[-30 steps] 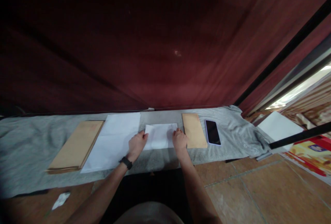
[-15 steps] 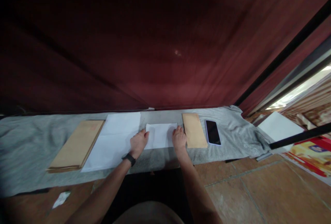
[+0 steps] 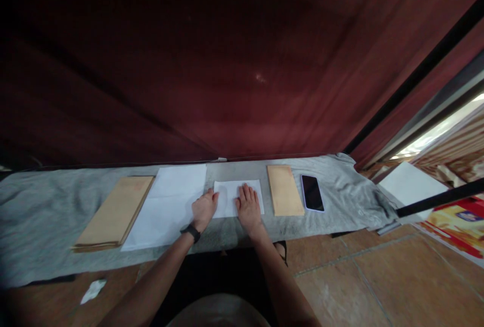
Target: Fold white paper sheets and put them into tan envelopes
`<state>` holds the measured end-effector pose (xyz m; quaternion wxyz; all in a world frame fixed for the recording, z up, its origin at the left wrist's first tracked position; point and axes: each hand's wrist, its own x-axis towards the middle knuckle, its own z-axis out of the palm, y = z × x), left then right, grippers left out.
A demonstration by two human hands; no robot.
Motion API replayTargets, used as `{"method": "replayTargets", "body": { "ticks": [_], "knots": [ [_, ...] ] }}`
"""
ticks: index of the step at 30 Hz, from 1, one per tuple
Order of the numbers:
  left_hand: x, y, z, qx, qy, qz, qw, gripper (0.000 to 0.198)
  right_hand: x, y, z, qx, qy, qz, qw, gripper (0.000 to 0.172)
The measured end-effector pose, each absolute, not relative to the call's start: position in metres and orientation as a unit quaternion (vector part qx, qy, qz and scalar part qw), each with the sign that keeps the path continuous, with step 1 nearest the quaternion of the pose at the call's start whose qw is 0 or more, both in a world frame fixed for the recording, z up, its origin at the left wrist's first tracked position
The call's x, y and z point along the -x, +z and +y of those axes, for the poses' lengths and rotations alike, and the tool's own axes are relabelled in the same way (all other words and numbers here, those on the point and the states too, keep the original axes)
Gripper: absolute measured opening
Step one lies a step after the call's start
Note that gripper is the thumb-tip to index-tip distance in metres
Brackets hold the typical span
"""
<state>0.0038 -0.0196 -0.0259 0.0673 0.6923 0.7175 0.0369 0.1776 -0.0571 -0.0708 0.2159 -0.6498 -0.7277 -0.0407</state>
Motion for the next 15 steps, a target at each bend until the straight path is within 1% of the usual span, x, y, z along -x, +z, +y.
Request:
{"method": "replayTargets", "body": {
  "ticks": [7, 10, 13, 15],
  "knots": [
    [-0.003, -0.02, -0.019, -0.692, 0.045, 0.718, 0.061, 0.04, -0.176, -0.074, -0.06, 0.664, -0.052, -0.723, 0.183, 0.05],
    [-0.01, -0.011, -0.02, -0.709, 0.075, 0.701, 0.035, 0.037, -0.174, -0.073, -0.06, 0.666, -0.054, -0.723, 0.176, 0.051],
    [-0.029, -0.009, -0.025, -0.767, 0.146, 0.625, 0.006, 0.039, -0.174, -0.072, -0.061, 0.671, -0.046, -0.722, 0.161, 0.051],
    [-0.047, -0.016, -0.029, -0.813, 0.181, 0.552, 0.033, 0.043, -0.176, -0.07, -0.064, 0.666, -0.043, -0.731, 0.143, 0.054]
  ]
}}
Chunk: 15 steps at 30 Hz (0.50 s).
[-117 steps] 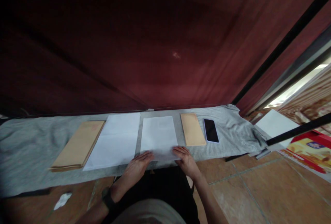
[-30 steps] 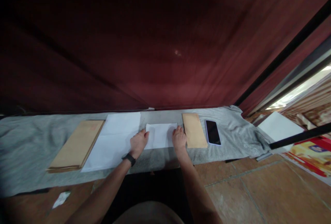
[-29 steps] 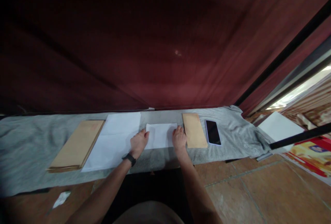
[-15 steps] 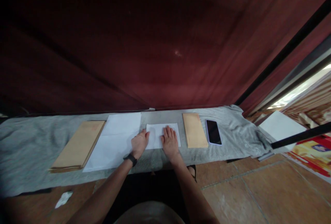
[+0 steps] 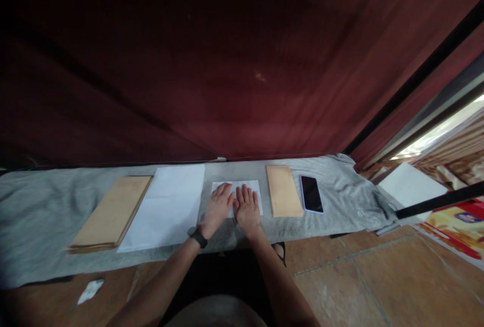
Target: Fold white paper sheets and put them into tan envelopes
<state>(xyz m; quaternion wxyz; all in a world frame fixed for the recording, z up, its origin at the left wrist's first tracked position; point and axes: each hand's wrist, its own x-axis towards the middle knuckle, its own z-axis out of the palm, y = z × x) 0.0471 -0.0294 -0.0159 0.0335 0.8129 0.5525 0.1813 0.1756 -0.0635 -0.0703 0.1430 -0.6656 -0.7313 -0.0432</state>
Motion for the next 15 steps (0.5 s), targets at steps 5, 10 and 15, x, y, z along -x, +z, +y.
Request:
{"method": "replayTargets", "body": {
  "ticks": [5, 10, 15],
  "knots": [
    [-0.073, -0.048, -0.033, -0.849, 0.174, 0.491, 0.088, 0.055, -0.178, -0.064, -0.067, 0.65, -0.043, -0.751, 0.107, 0.067],
    [-0.061, -0.06, -0.027, -0.841, 0.14, 0.515, 0.088, 0.056, -0.177, -0.066, -0.063, 0.662, -0.031, -0.738, 0.132, 0.06],
    [-0.046, -0.058, -0.028, -0.829, 0.11, 0.546, 0.052, 0.057, -0.182, -0.073, -0.053, 0.679, -0.029, -0.715, 0.167, 0.051]
  ]
}}
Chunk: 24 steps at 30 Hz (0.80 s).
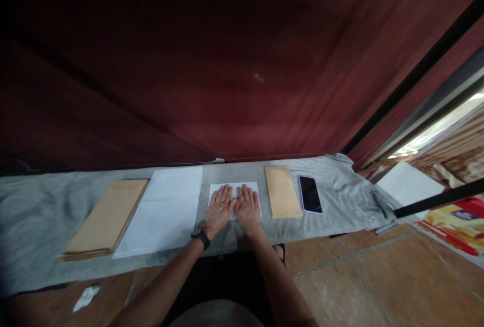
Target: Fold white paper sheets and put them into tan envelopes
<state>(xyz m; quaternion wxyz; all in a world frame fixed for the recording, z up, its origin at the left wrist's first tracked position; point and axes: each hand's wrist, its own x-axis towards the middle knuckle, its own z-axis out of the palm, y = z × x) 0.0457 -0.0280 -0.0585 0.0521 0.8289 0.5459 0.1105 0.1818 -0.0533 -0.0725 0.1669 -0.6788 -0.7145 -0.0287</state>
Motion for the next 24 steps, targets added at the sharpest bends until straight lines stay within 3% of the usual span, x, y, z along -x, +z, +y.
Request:
{"method": "replayTargets", "body": {
  "ticks": [17, 24],
  "knots": [
    [-0.044, -0.059, -0.029, -0.785, 0.095, 0.612, 0.007, 0.064, -0.205, -0.077, -0.03, 0.727, -0.101, -0.638, 0.232, 0.054],
    [-0.041, -0.059, -0.029, -0.794, 0.083, 0.602, 0.026, 0.061, -0.168, -0.076, -0.057, 0.639, -0.01, -0.742, 0.202, 0.047]
  ]
}}
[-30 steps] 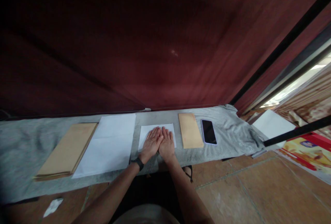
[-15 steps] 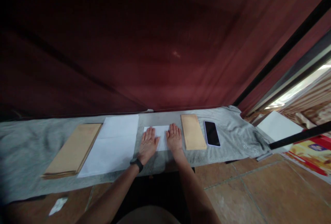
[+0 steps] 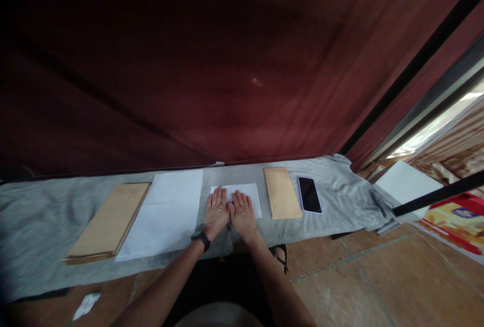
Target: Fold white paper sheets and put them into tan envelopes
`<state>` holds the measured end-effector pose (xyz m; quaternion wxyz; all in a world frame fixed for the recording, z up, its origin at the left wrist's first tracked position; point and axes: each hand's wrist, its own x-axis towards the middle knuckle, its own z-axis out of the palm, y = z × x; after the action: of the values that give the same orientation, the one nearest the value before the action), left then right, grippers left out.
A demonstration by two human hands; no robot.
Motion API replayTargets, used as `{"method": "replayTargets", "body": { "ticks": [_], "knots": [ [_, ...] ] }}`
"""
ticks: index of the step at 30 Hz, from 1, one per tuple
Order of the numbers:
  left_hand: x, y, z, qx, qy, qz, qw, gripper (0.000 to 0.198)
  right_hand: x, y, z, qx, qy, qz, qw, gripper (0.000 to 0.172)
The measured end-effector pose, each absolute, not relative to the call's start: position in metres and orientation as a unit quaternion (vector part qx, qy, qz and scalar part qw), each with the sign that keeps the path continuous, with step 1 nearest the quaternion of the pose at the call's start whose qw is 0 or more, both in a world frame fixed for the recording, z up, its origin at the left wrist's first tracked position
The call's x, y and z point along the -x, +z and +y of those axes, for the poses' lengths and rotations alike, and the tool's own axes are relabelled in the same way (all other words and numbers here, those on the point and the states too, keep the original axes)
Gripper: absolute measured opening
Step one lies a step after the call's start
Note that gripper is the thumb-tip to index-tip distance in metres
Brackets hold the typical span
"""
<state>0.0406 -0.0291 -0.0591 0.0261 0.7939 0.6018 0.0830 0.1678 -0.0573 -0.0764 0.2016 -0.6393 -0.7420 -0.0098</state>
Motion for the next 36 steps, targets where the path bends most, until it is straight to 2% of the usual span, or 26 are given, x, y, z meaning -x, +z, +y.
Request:
{"method": "replayTargets", "body": {
  "ticks": [13, 21, 36],
  "knots": [
    [-0.045, -0.056, -0.028, -0.783, 0.084, 0.616, 0.015, 0.061, -0.206, -0.08, -0.056, 0.701, -0.06, -0.681, 0.204, 0.054],
    [-0.084, -0.059, -0.028, -0.842, 0.104, 0.529, 0.034, 0.058, -0.204, -0.075, -0.058, 0.704, -0.06, -0.685, 0.177, 0.052],
    [-0.042, -0.062, -0.018, -0.781, 0.088, 0.618, -0.014, 0.062, -0.203, -0.081, -0.056, 0.709, -0.071, -0.672, 0.2, 0.053]
  ]
}}
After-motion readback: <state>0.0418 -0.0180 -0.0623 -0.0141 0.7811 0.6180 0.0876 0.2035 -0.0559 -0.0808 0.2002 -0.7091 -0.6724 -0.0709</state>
